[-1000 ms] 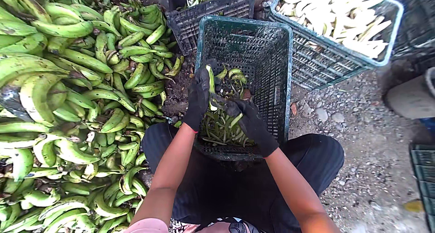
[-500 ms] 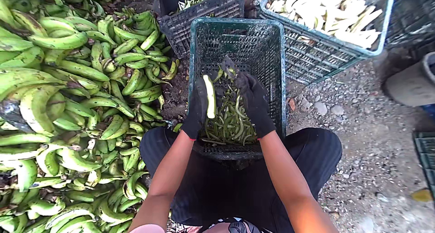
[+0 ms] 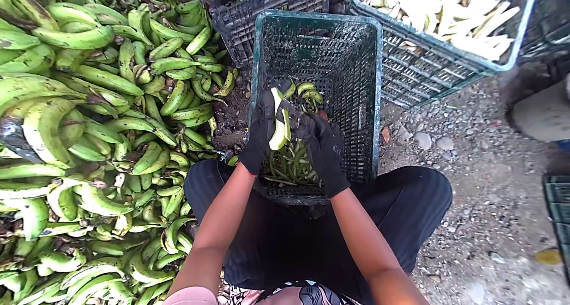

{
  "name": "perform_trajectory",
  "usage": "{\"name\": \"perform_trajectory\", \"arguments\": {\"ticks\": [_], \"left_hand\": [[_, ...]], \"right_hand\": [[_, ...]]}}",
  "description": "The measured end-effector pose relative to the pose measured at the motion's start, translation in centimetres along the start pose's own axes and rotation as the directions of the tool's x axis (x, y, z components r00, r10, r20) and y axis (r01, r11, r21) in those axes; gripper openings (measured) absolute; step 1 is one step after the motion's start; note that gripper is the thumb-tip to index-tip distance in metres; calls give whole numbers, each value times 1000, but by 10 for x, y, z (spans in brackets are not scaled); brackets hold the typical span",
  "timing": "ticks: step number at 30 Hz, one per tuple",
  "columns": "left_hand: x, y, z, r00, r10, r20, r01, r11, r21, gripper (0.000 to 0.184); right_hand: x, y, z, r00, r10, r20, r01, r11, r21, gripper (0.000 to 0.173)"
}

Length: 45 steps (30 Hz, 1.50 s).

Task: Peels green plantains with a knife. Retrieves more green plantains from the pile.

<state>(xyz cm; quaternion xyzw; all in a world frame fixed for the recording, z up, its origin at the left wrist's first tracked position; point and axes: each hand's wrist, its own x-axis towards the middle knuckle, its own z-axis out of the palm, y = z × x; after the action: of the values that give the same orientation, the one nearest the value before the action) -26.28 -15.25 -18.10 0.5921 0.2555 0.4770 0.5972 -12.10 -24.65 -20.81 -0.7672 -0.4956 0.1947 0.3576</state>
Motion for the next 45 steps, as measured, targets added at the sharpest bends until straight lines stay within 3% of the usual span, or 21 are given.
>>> {"name": "perform_trajectory", "arguments": {"ticks": [2, 4, 8, 11, 14, 17, 19, 21, 24, 25, 27, 29, 31, 35, 39, 41, 43, 45], "left_hand": [[-4, 4, 0, 953, -287, 101, 293, 955, -52, 41], [-4, 12, -3, 886, -411, 216, 438, 894, -96, 36], [-9, 13, -4, 847, -431, 313, 456, 890, -10, 41], [-13, 6, 0, 838, -440, 322, 449, 892, 51, 60], [-1, 2, -1, 938, -321, 130, 322, 947, 11, 66], [6, -1, 0, 982, -75, -174, 90, 993, 81, 67], [11, -6, 3, 928, 105, -358, -59, 989, 137, 63], [15, -10, 6, 818, 204, -538, -147, 978, 146, 59], [14, -14, 1, 732, 288, -617, -182, 956, 230, 57], [13, -14, 1, 735, 315, -601, -219, 948, 229, 57], [9, -8, 3, 824, 285, -490, -256, 958, 127, 58], [9, -2, 4, 940, 155, -304, -156, 988, 21, 68], [10, 0, 0, 986, 37, -163, -35, 999, 15, 72], [10, -1, -1, 980, -139, -141, 145, 989, 33, 67], [7, 3, -2, 950, -302, 74, 303, 953, 5, 58], [0, 4, -5, 909, -376, 182, 334, 916, 222, 61], [-6, 15, -3, 899, -374, 229, 218, 834, 507, 73], [-7, 22, -2, 898, -356, 258, 167, 820, 548, 72]], "right_hand": [[16, 1, -6, 1000, 23, -15, -23, 999, -31, 65], [23, 4, -9, 999, 33, 20, -33, 999, -25, 67], [28, 12, -8, 997, 68, 38, -70, 995, 72, 61], [39, 21, -15, 994, 112, 10, -111, 958, 263, 61], [33, 19, -23, 997, 79, 26, -83, 921, 380, 68], [14, 11, -15, 999, -6, 36, 1, 989, 146, 61], [-7, 7, -6, 996, -14, 89, 11, 999, 36, 63], [-19, 3, 2, 995, -7, 97, 9, 1000, -21, 71], [-28, -1, 4, 997, -57, 53, 61, 995, -76, 78], [-27, -1, 3, 996, -70, 52, 75, 993, -88, 79], [-19, -2, 1, 996, -59, 65, 64, 995, -70, 76], [-6, -3, -3, 998, -33, 45, 35, 998, -46, 73], [-1, -5, -11, 999, -40, -6, 39, 994, -102, 74], [-3, -8, -20, 984, -135, -120, 101, 962, -255, 74], [9, -8, -21, 990, -81, -116, 54, 974, -220, 71], [22, -9, -28, 998, -41, -47, 30, 980, -198, 64], [32, -11, -39, 997, -7, 82, 21, 985, -170, 56], [36, -11, -45, 992, 14, 125, 7, 986, -164, 53]]}}
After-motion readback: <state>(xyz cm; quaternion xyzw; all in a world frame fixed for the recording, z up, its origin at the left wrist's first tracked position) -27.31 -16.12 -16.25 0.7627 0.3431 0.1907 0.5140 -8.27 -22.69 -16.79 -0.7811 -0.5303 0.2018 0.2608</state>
